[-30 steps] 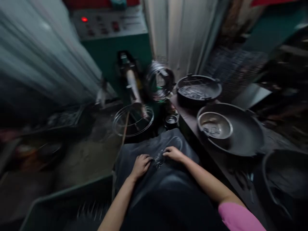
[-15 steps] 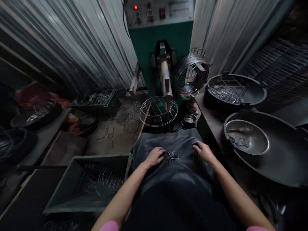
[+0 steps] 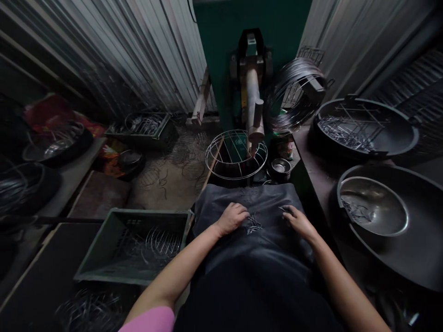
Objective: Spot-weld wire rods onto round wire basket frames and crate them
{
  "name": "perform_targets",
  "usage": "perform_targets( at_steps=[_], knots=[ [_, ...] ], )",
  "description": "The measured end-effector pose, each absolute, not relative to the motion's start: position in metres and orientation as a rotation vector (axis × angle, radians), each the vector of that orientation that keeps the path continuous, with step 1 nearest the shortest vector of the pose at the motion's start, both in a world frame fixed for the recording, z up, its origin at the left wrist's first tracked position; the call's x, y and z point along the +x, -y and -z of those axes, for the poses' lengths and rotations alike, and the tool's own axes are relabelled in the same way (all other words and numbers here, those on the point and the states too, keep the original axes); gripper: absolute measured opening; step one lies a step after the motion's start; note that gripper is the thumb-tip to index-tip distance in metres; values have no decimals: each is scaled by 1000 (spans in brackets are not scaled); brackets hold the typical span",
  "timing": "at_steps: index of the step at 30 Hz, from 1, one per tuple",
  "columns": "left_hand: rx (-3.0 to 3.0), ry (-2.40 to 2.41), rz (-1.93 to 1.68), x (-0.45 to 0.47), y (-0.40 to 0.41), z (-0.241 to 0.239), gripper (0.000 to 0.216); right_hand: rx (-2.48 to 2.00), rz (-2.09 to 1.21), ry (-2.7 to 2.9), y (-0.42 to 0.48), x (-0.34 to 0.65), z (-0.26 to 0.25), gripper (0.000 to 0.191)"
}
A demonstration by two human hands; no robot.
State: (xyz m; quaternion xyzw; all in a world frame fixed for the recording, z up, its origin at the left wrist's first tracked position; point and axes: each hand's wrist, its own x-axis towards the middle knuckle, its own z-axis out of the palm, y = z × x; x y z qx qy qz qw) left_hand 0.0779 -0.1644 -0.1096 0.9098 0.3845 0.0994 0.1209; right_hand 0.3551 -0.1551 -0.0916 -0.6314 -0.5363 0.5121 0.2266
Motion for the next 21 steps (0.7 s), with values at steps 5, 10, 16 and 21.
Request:
perform_targets(
  at_steps=[5,10,16,21],
  knots=[
    [2598,-946,-105,104,158,105,16,-1781,-1457,1354,152,351,93,23],
    [1998,-1260,-653,68,166,94,25,-1684,-1617,1208,152,355,82,25],
    [1133,-1647,-1169,15,144,74,31,-1602,-1667,1131,146,352,74,32],
    [721,-1615,-1400,5,105,48,48,-1579,-1548,1193,144,351,72,29]
  ],
)
